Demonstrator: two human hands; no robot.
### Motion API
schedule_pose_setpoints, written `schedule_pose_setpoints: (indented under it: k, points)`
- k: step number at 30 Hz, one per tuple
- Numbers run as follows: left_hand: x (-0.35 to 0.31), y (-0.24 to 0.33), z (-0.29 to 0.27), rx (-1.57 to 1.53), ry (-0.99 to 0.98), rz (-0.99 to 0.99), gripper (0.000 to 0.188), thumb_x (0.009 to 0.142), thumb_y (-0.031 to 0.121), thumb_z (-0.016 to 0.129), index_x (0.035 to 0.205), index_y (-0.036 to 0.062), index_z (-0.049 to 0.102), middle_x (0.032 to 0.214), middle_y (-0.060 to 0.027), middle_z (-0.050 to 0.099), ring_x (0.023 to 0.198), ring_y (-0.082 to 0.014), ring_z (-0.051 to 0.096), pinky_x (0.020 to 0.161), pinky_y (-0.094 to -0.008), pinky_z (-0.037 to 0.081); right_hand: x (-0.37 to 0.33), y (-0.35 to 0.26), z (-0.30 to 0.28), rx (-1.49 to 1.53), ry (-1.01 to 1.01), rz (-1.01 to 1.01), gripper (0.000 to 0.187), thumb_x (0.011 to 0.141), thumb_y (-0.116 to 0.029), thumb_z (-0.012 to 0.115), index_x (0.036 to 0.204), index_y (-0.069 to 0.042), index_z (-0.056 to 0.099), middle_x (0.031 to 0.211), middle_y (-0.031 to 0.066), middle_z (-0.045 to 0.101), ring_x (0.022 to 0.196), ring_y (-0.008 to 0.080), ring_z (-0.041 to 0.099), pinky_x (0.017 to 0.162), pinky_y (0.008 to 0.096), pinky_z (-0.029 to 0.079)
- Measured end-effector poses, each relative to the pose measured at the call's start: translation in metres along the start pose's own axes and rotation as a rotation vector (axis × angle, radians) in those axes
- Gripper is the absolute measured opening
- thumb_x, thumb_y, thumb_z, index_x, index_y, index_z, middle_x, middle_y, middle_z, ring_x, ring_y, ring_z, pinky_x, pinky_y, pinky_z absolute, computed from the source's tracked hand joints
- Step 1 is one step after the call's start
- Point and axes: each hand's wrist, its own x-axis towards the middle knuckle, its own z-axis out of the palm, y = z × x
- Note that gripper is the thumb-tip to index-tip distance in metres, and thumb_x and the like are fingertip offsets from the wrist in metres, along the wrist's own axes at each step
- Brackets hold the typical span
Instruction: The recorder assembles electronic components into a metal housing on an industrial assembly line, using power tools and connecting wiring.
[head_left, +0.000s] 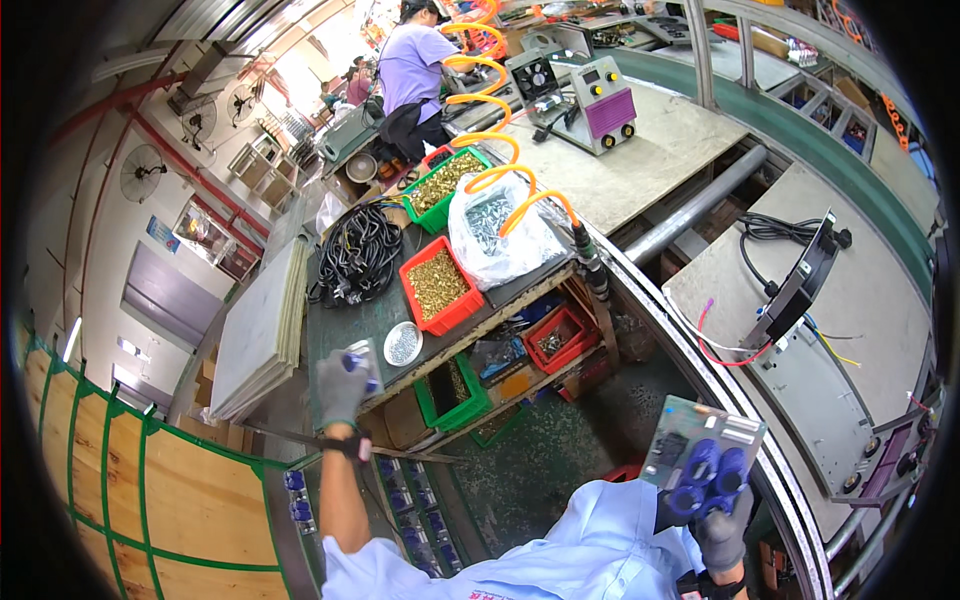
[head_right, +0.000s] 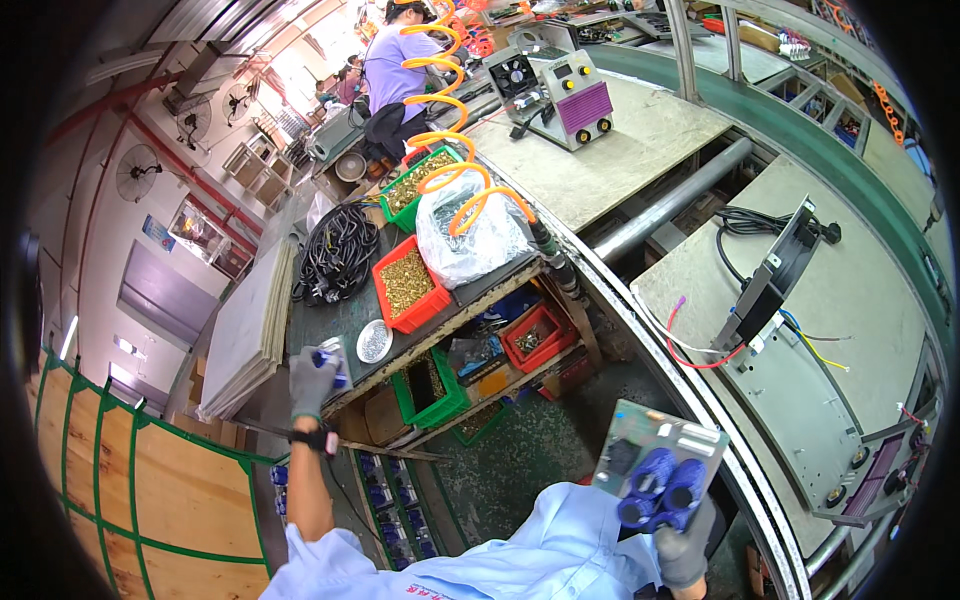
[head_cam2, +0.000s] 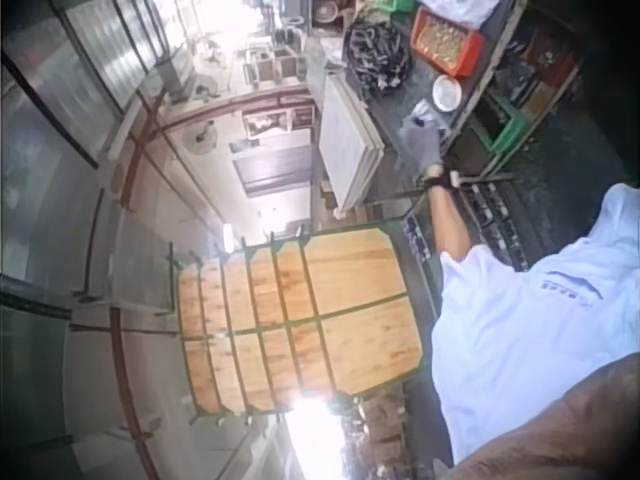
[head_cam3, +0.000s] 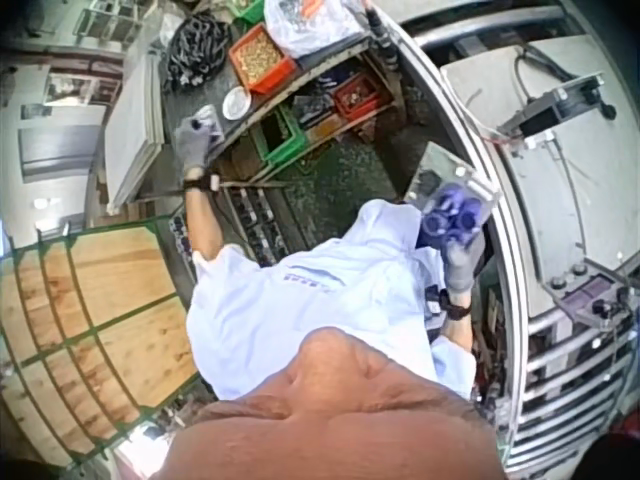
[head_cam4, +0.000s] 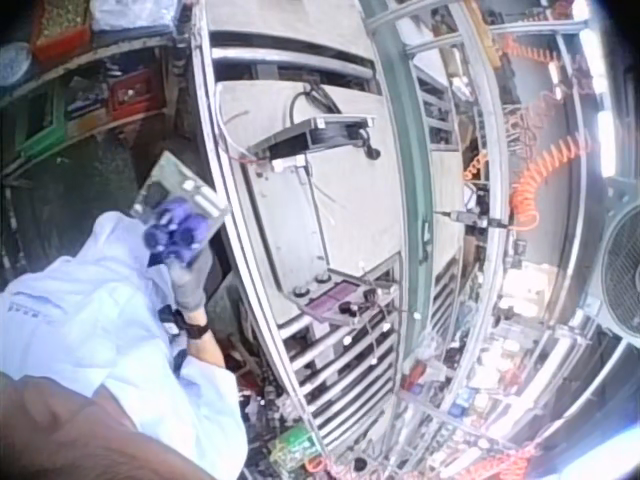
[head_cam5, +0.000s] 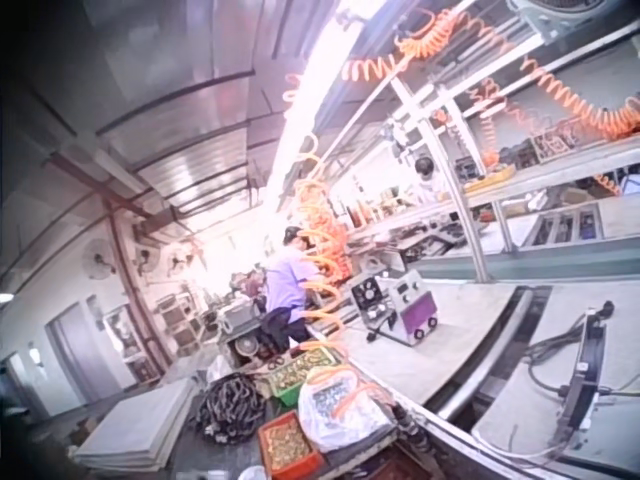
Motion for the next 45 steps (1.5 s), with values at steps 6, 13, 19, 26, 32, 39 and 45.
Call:
schedule_pose_setpoints:
  k: [6,13,19,26,32,39,45]
  points:
    - [0.032,-0.037,0.039,0.289,-0.173,-0.147,0.056,0.088,0.036,0.067,0.129,-0.0006,0.056,0.137,-0.0273,0.052,0.126,-0.0384,0.054,0.101,-0.0451,0.046,0.007,-0.005,-0.023,0.466,-0.196,0.078,0.082,0.076,-0.036,0.078,0.141,-0.003,0.041,0.128,0.0110,0.055,0.112,0.0266,0.062,0.087,0.0431,0.060]
    - [-0.112,0.181,0.023,-0.908,-0.761,0.381,0.045,0.090,0.014,0.057,0.131,-0.0036,0.055,0.128,-0.0220,0.060,0.118,-0.0335,0.059,0.099,-0.0403,0.049,0.021,-0.028,-0.047,0.300,-0.333,0.184,0.089,0.073,-0.051,0.076,0.137,0.003,0.045,0.125,0.0145,0.058,0.106,0.0238,0.063,0.087,0.0383,0.057]
    - [-0.222,0.349,0.021,-1.138,-1.837,0.863,0.046,0.098,0.028,0.059,0.133,-0.0014,0.055,0.111,-0.0118,0.066,0.098,-0.0144,0.062,0.086,-0.0305,0.051,0.024,-0.062,-0.078,-0.056,-0.415,0.247,0.111,0.062,-0.057,0.083,0.143,0.005,0.042,0.132,0.0134,0.055,0.120,0.0213,0.054,0.105,0.0348,0.041]
    - [-0.321,0.388,0.011,-1.393,-1.215,0.703,0.027,0.097,0.028,0.062,0.094,0.0017,0.061,0.069,-0.0009,0.055,0.062,-0.0095,0.051,0.056,-0.0299,0.045,-0.004,-0.098,-0.076,-0.324,0.416,-0.010,0.091,0.078,-0.020,0.079,0.150,0.004,0.028,0.128,0.0218,0.055,0.111,0.0226,0.061,0.092,0.0352,0.054]
    - [-0.372,0.414,0.009,-1.632,-0.776,0.962,0.034,0.090,0.023,0.067,0.108,-0.0026,0.053,0.092,-0.0188,0.058,0.071,-0.0318,0.061,0.062,-0.0399,0.050,0.037,-0.101,-0.063,-0.477,0.582,-0.263,0.079,0.078,-0.031,0.080,0.135,0.007,0.041,0.117,0.0158,0.059,0.103,0.0190,0.062,0.090,0.0322,0.052]
    - [-0.317,0.441,0.044,-1.087,-0.329,1.375,0.036,0.086,0.024,0.064,0.111,-0.0018,0.061,0.110,-0.0199,0.060,0.104,-0.0374,0.058,0.089,-0.0488,0.048,0.082,-0.144,-0.100,-1.268,0.413,-0.334,0.078,0.067,-0.037,0.087,0.128,0.001,0.057,0.111,0.0181,0.063,0.099,0.0291,0.066,0.088,0.0370,0.053]
    - [-0.303,0.456,0.077,-0.938,-0.282,1.395,0.022,0.084,0.020,0.066,0.103,0.0072,0.067,0.102,-0.0102,0.062,0.099,-0.0341,0.057,0.087,-0.0467,0.047,0.126,-0.135,-0.102,-1.515,0.361,-0.372,0.069,0.067,-0.038,0.086,0.123,-0.003,0.063,0.105,0.0196,0.062,0.092,0.0326,0.066,0.080,0.0400,0.055]
